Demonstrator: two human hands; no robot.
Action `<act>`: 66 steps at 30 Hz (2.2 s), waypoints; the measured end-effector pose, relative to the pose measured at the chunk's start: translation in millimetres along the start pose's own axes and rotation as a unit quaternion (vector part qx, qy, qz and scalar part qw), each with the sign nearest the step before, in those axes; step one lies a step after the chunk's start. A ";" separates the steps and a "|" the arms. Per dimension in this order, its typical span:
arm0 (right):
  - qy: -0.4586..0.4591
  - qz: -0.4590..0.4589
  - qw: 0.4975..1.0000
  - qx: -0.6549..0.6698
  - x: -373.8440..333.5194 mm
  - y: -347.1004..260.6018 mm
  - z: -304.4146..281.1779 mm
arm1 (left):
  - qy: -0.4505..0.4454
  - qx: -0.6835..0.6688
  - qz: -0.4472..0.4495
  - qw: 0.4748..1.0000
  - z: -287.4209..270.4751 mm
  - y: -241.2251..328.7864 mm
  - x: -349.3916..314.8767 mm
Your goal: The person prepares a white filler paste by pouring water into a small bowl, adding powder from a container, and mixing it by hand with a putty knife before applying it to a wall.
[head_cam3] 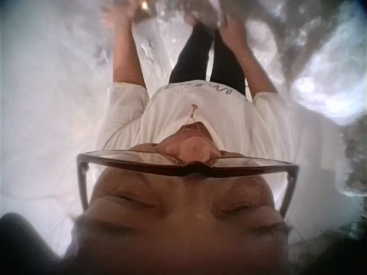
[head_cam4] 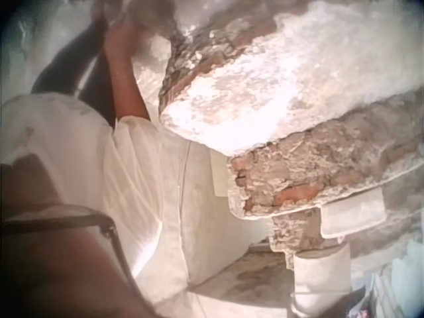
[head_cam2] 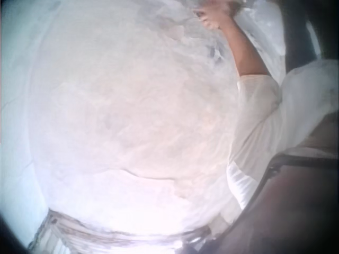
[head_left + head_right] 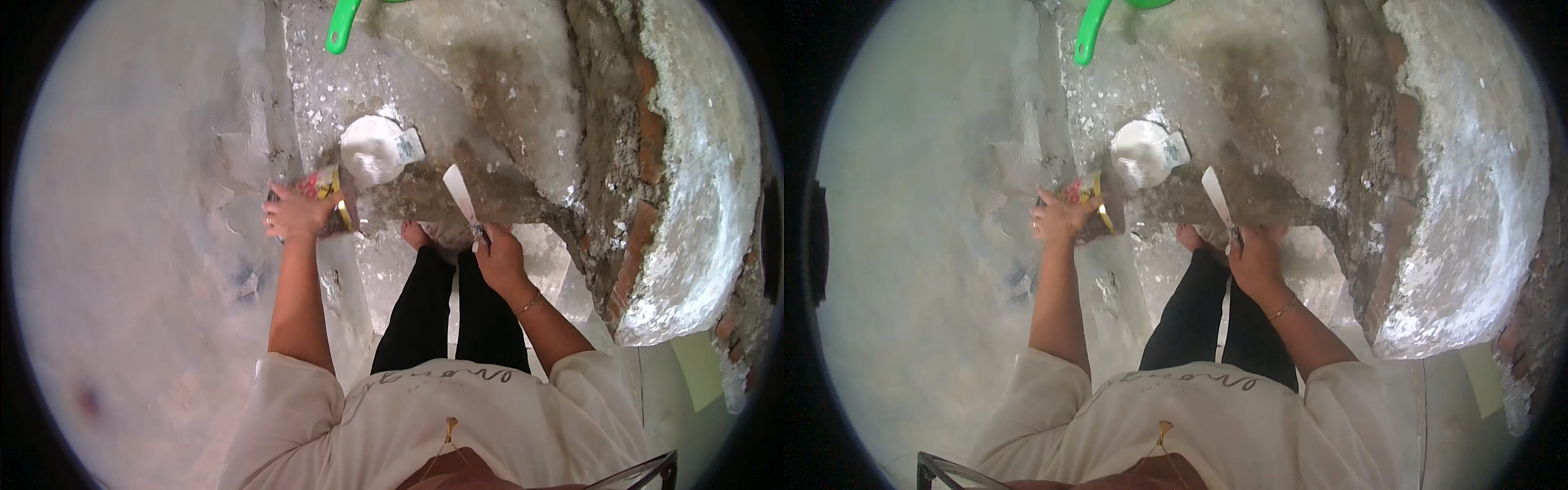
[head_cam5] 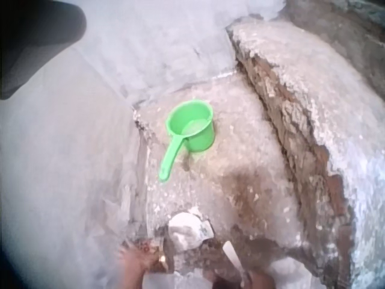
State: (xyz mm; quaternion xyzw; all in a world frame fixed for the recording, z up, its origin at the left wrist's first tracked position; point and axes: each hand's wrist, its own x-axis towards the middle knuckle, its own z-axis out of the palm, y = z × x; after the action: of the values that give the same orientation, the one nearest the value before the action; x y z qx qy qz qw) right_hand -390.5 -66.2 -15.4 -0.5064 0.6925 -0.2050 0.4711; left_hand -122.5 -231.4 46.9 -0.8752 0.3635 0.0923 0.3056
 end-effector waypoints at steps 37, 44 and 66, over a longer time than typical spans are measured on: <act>0.041 -0.230 0.960 -0.156 -29.1 -191.4 -167.7 | -0.395 -0.750 0.314 0.428 2.5 -5.7 -73.1; 0.153 -0.192 0.969 -0.027 -50.4 -177.0 -199.4 | -0.397 -0.757 0.349 0.384 -19.9 13.2 -76.1; 0.199 -0.184 0.946 -0.179 -1.4 -161.7 -174.8 | -0.304 -0.739 0.416 0.434 -39.4 101.7 -106.0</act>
State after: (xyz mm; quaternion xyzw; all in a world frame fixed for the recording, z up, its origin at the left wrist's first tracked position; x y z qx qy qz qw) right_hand -458.6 -164.0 190.9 -0.6501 0.6921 -0.2573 0.1796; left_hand -271.5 -249.4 71.3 -0.4262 0.3608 0.7021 -0.4418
